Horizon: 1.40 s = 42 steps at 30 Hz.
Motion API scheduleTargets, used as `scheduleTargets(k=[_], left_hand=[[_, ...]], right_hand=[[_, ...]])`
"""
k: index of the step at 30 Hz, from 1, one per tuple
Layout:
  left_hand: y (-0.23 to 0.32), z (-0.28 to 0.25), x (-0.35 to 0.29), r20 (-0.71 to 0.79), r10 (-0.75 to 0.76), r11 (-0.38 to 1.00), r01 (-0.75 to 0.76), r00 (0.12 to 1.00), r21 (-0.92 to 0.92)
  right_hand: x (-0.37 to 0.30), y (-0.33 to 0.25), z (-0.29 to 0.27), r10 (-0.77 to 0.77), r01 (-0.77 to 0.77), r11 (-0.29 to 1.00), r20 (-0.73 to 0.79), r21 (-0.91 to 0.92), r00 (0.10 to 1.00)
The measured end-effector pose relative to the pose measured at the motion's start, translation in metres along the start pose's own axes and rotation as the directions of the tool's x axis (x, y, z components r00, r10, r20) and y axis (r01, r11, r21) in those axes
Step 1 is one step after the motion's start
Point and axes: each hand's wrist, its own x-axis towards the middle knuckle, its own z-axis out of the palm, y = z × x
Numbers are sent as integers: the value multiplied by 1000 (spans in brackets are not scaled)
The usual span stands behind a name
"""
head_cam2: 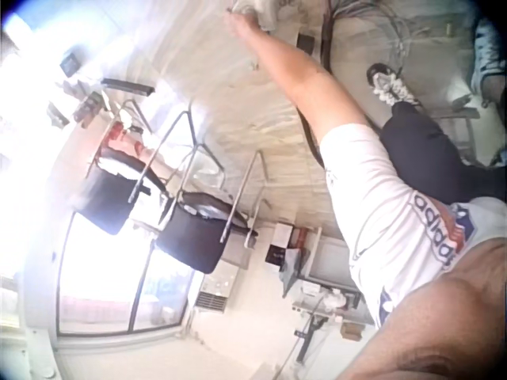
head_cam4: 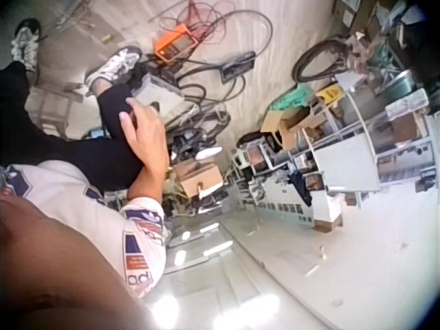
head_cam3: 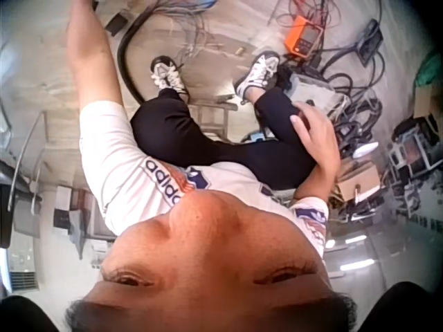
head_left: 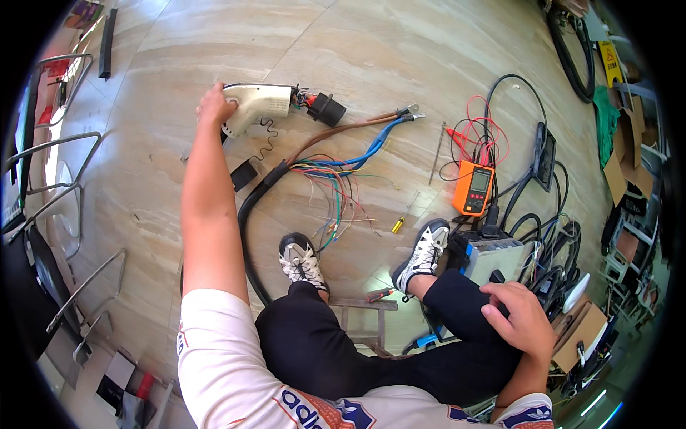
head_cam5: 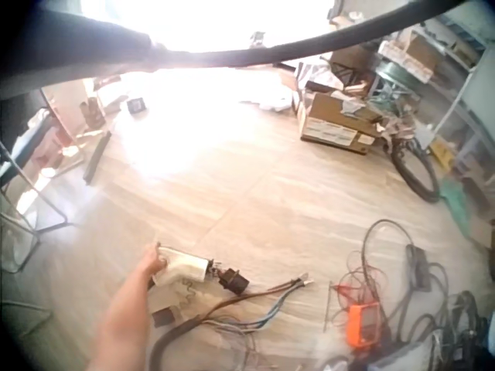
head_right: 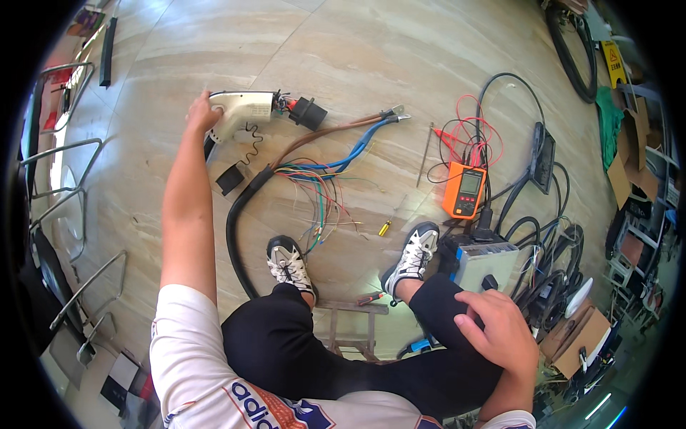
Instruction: The person wires an electric vehicle charging connector while sitting on the floor. They organize several colored wires by hand and use a screwdriver to secure them into the terminal block within the connector housing.
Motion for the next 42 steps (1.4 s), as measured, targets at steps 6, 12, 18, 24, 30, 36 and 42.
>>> scheduleTargets(k=[6,12,18,24,30,36,42], left_hand=[[-25,-38,-35,16,373,909,-362,928,-204],[40,-123,-199,363,388,903,-269,847,-336],[65,-199,-315,330,469,877,-385,819,-288],[62,-261,-422,243,623,782,-583,744,-221],[40,-269,-495,-52,645,724,-632,762,-277],[26,-247,-526,-517,505,727,-664,691,-176],[11,-218,-512,-766,393,758,-651,509,-43]], right_hand=[[-14,8,4,-71,71,997,-14,-7,997],[-36,-3,11,-268,268,963,-21,-30,963],[-54,5,16,-410,404,912,-97,-75,907],[-48,21,24,-402,379,916,-289,-134,869],[-45,-7,49,-543,514,840,258,176,799],[-65,-36,65,-575,387,818,575,425,583],[-79,-60,117,-664,356,711,413,606,623]])
